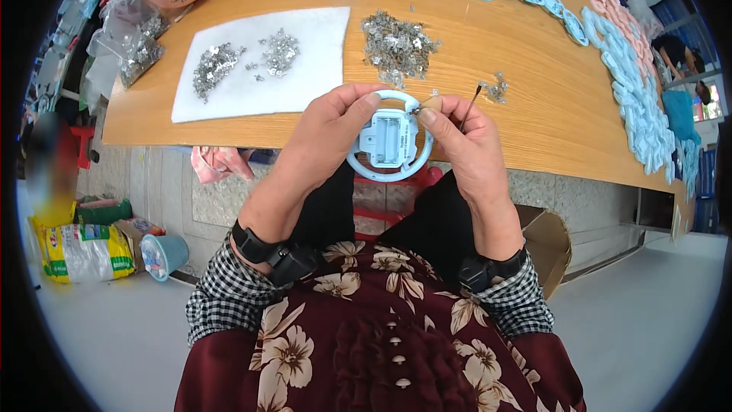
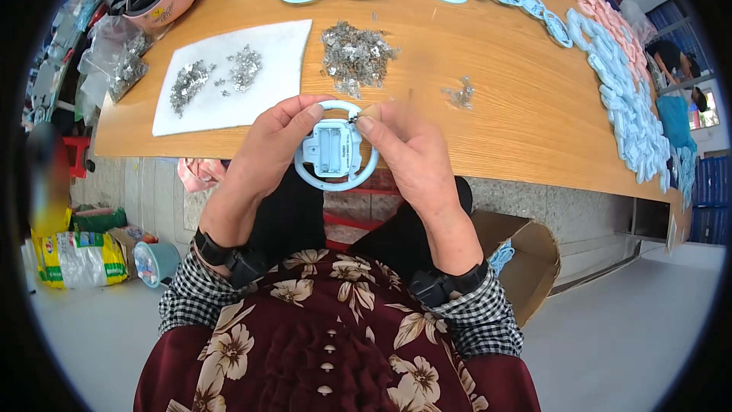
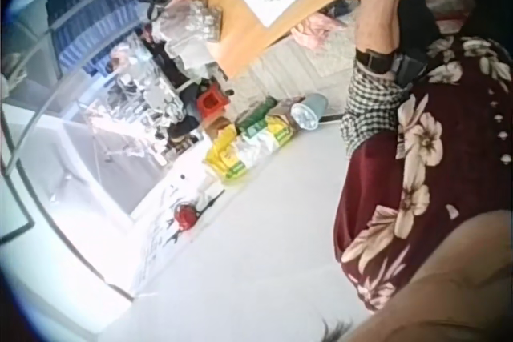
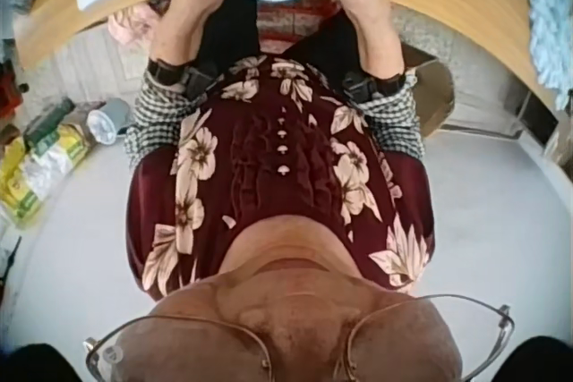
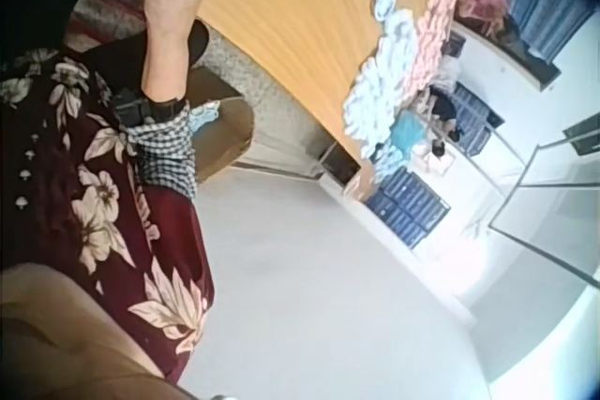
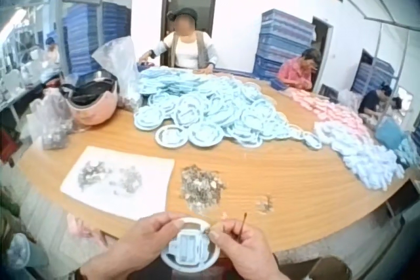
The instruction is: Manually assemble small metal components into blue plastic ring-shaped housings using a thin metal tool.
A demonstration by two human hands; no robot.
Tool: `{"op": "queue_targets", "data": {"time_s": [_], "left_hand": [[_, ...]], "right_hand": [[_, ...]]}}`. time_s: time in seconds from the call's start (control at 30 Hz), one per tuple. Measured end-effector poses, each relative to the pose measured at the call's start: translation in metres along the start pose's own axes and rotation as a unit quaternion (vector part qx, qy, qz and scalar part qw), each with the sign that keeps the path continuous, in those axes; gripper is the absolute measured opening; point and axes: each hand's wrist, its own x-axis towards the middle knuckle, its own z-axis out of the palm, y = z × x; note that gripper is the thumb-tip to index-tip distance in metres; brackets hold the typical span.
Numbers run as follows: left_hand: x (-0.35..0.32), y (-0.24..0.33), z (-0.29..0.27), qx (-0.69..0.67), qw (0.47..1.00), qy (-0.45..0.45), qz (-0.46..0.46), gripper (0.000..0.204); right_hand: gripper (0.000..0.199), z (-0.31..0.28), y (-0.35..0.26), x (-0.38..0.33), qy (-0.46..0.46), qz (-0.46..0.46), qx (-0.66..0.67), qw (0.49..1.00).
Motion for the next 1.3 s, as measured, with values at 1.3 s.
{"op": "queue_targets", "data": {"time_s": [1.3], "left_hand": [[0.035, -0.009, -0.008, 0.213, 0.977, -0.022, -0.019, 0.034]], "right_hand": [[0.019, 0.005, 0.014, 0.013, -0.003, -0.315, -0.557, 0.768]]}}
